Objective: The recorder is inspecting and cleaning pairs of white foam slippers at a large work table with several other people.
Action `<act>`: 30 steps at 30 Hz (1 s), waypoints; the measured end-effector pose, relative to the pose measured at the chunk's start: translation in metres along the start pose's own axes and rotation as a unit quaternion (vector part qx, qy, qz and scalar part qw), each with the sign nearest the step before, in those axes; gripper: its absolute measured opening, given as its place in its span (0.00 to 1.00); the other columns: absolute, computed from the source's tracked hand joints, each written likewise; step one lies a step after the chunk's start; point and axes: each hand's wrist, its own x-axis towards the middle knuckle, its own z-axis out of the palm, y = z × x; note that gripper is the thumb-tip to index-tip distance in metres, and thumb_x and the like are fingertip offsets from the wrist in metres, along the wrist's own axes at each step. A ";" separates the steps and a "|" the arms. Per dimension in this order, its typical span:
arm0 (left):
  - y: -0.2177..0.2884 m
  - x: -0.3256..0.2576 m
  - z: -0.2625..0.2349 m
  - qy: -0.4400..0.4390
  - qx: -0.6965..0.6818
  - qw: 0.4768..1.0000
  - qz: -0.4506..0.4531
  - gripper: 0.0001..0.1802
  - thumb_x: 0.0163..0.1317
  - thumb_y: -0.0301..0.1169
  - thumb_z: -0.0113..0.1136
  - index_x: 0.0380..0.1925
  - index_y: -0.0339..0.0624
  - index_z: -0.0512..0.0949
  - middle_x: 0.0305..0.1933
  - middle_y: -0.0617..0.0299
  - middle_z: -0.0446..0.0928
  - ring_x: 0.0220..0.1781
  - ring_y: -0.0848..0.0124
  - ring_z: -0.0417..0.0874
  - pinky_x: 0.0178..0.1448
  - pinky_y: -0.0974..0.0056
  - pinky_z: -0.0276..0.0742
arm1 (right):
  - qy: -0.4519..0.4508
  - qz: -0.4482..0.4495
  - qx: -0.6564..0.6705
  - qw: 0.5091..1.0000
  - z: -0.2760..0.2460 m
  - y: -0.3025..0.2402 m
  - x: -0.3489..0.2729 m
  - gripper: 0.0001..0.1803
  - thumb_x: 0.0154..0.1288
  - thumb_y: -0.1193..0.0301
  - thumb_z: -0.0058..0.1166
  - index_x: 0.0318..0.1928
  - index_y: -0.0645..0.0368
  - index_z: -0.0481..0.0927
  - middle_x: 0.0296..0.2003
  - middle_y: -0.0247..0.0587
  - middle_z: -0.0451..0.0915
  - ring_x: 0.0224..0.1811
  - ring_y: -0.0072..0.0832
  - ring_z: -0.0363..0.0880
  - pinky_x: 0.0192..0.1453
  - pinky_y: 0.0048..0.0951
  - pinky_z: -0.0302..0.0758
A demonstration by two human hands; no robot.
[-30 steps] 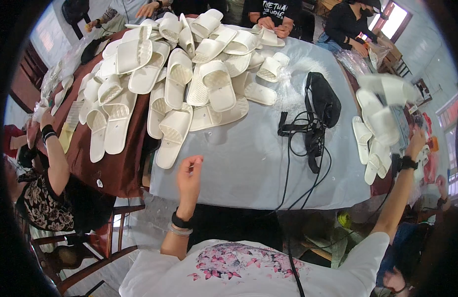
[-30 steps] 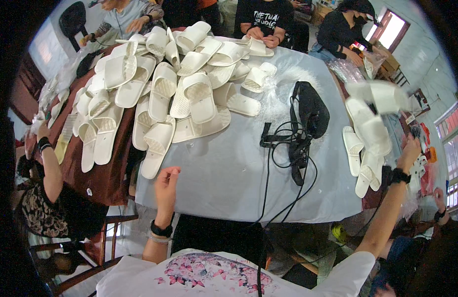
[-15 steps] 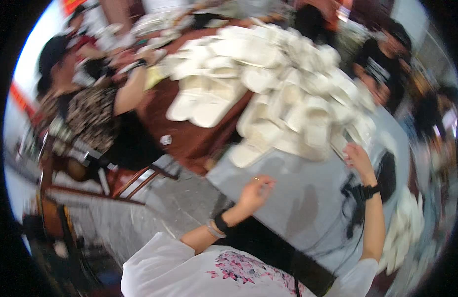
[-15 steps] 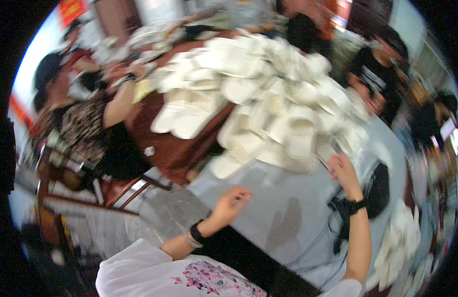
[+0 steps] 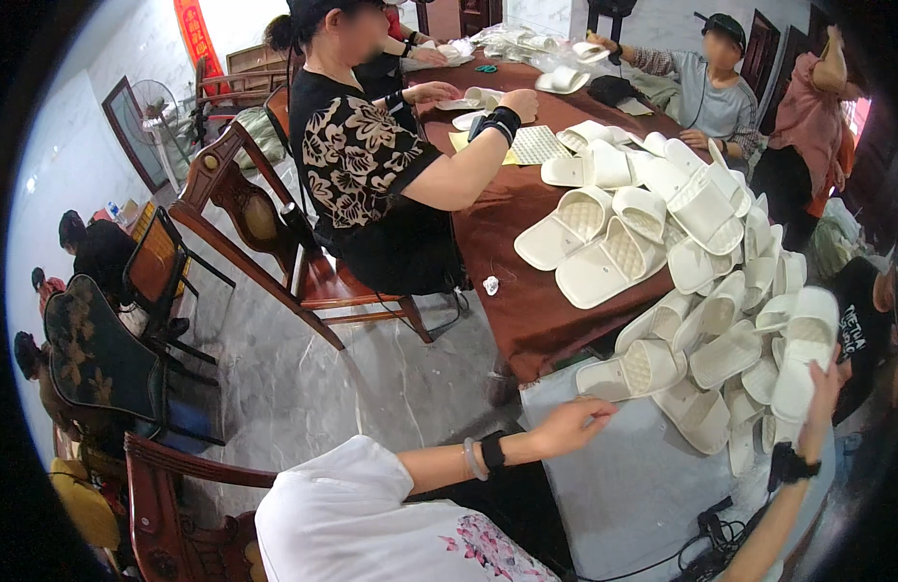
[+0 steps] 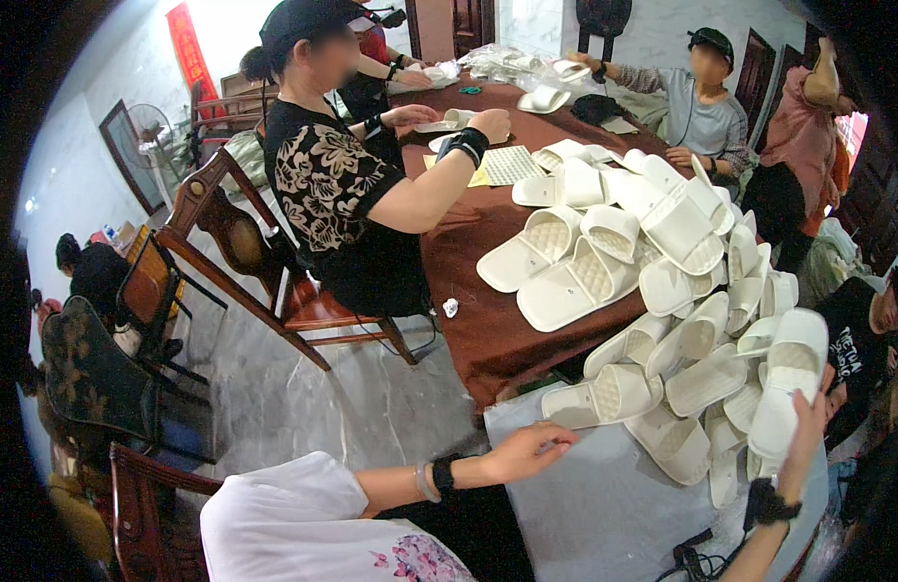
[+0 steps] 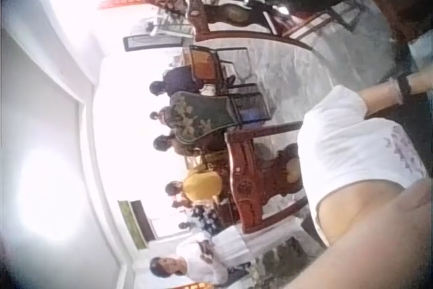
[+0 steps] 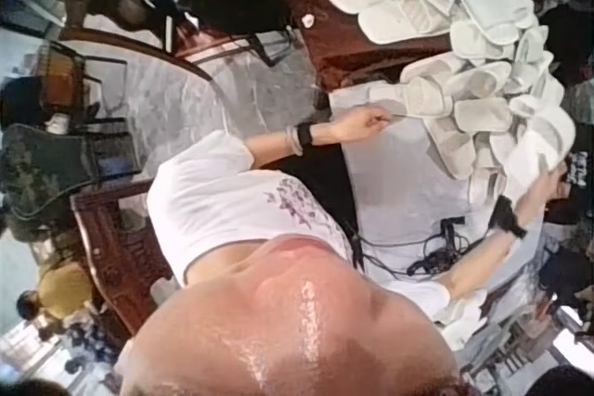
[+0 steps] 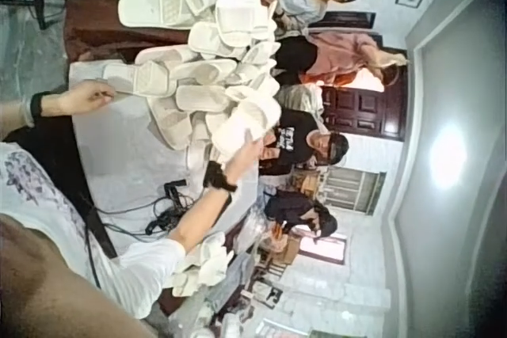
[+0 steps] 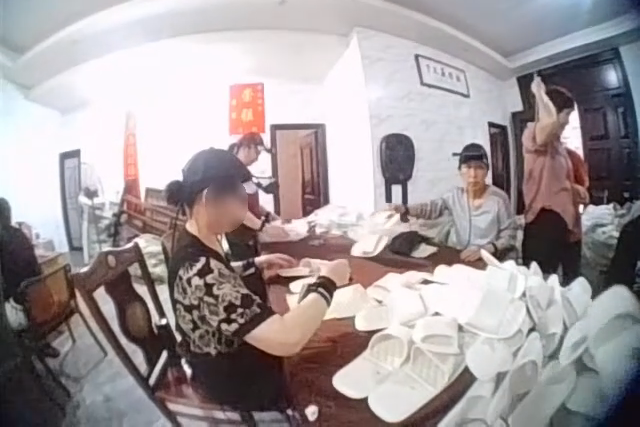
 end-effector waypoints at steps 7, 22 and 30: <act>0.021 0.037 0.027 0.102 0.012 0.980 0.169 0.41 0.46 0.34 0.63 0.58 0.33 0.55 0.63 0.40 0.49 0.65 0.51 0.53 0.63 0.56 0.54 | -0.077 0.063 0.006 0.995 -0.029 -0.156 -0.121 0.30 0.54 0.66 0.49 0.57 0.66 0.61 0.49 0.43 0.68 0.49 0.29 0.69 0.54 0.26 0.63; 0.005 -0.020 0.019 0.350 0.666 0.615 0.234 0.30 0.55 0.38 0.54 0.57 0.40 0.61 0.57 0.51 0.63 0.57 0.59 0.67 0.51 0.55 0.70 | -0.234 0.355 0.159 0.891 0.017 -0.139 -0.260 0.37 0.39 0.69 0.59 0.53 0.70 0.63 0.49 0.45 0.69 0.51 0.28 0.67 0.53 0.26 0.63; 0.035 -0.004 0.016 0.064 -0.256 0.958 0.111 0.47 0.55 0.58 0.48 0.64 0.44 0.41 0.69 0.55 0.40 0.65 0.56 0.55 0.59 0.55 0.56 | -0.021 0.315 0.181 0.931 0.008 -0.146 -0.277 0.30 0.46 0.71 0.51 0.52 0.71 0.63 0.45 0.45 0.70 0.46 0.28 0.68 0.52 0.23 0.62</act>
